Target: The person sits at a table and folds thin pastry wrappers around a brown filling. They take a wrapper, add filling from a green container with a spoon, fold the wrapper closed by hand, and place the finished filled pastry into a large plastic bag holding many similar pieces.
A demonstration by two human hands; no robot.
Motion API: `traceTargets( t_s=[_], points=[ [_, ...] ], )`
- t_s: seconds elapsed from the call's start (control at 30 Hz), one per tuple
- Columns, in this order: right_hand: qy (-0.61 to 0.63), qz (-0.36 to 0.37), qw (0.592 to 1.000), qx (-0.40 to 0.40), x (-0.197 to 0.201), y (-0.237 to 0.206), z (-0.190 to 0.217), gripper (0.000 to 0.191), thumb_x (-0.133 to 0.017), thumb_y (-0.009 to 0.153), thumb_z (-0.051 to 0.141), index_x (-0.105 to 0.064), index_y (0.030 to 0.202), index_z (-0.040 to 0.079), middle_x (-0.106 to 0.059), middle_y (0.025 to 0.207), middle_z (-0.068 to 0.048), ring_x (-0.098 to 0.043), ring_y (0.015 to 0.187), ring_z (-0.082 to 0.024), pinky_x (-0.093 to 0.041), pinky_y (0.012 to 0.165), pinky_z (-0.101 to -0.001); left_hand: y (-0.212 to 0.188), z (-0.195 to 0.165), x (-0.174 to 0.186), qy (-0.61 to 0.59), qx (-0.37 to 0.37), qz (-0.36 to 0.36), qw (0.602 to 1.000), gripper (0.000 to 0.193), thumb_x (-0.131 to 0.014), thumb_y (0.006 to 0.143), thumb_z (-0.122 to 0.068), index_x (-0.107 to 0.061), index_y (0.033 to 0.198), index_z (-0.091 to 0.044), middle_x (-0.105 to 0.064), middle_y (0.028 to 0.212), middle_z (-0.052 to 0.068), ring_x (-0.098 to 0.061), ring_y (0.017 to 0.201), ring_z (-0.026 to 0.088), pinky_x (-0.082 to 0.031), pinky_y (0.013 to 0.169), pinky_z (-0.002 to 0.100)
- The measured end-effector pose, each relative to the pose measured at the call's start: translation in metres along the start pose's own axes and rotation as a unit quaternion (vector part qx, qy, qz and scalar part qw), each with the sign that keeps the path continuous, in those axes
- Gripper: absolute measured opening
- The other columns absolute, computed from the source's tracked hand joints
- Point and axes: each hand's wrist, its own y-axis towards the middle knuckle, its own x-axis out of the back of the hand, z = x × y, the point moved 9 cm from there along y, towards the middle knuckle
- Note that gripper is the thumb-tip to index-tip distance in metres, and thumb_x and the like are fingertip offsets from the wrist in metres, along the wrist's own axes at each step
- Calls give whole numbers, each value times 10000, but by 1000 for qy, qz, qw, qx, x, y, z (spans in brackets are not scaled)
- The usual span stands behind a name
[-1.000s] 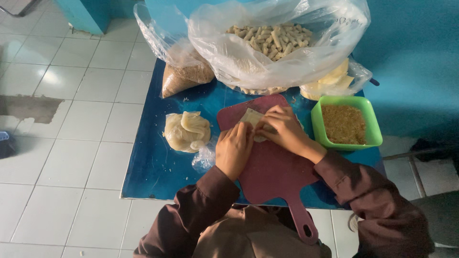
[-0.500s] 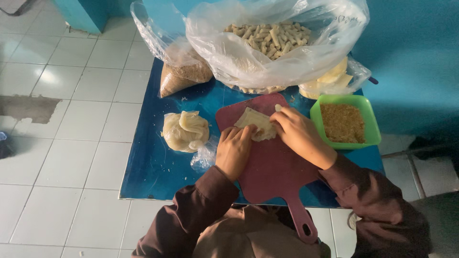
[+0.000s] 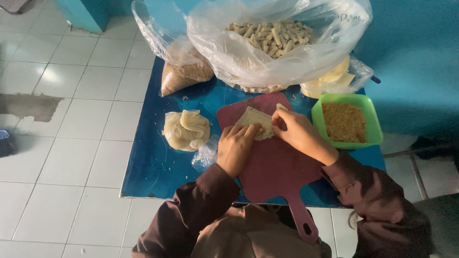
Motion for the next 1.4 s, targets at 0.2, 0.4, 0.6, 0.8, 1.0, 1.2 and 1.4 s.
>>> traceTargets(
  t_s=[0.2, 0.4, 0.6, 0.8, 1.0, 1.2, 1.4],
  points=[
    [97, 16, 994, 45, -10, 5, 13, 203, -727, 894, 50, -606, 1053, 19, -735, 937, -83, -766, 838, -160, -580, 704, -299, 4, 2, 0, -19, 12, -3, 1000, 229, -619, 984, -159, -651, 1208, -123, -713, 970, 13, -675, 963, 231, -488, 894, 401],
    [95, 24, 994, 49, -17, 5, 11, 162, -716, 911, 36, -640, 1052, 17, -760, 951, -78, -767, 860, -148, -585, 724, -295, 3, 1, 0, 0, -24, -2, 1000, 175, -601, 951, -110, -619, 1124, -129, -690, 1200, 41, -678, 1069, 227, -486, 917, 394],
    [58, 10, 995, 82, -15, 4, 19, 212, -752, 865, 51, -630, 1037, 28, -720, 950, -79, -746, 840, -176, -572, 733, -312, 3, 10, -6, -28, 20, 1, 999, 234, -624, 965, -113, -591, 1195, -81, -682, 1123, 42, -679, 1063, 238, -498, 929, 401],
    [1, -3, 995, 103, -15, -1, 29, 300, -814, 823, 90, -591, 1016, 35, -691, 941, -80, -725, 838, -220, -561, 738, -340, 2, 16, -10, -24, 54, -1, 998, 277, -664, 948, -149, -591, 1210, -100, -697, 987, 46, -687, 999, 244, -508, 901, 412],
    [27, -31, 996, 78, -15, -2, 25, 249, -744, 869, 36, -596, 1069, 40, -712, 988, -97, -739, 878, -238, -572, 731, -344, -1, 16, -9, -3, 37, -28, 999, 343, -693, 915, -162, -587, 1232, -86, -700, 998, 65, -681, 971, 258, -512, 875, 419],
    [57, -14, 994, 89, -23, -2, 26, 226, -725, 867, 15, -608, 1060, 25, -696, 975, -123, -722, 860, -273, -563, 743, -355, -1, 18, -10, 14, 43, -35, 998, 329, -702, 929, -170, -592, 1230, -96, -706, 985, 51, -681, 953, 246, -514, 858, 411],
    [69, -20, 990, 121, -23, -3, 29, 167, -666, 905, -37, -605, 1052, 14, -680, 999, -129, -718, 932, -294, -568, 767, -360, -1, 15, -6, 22, 41, -23, 999, 349, -725, 919, -219, -594, 1217, -93, -679, 927, 50, -671, 919, 246, -507, 846, 406]
  ],
)
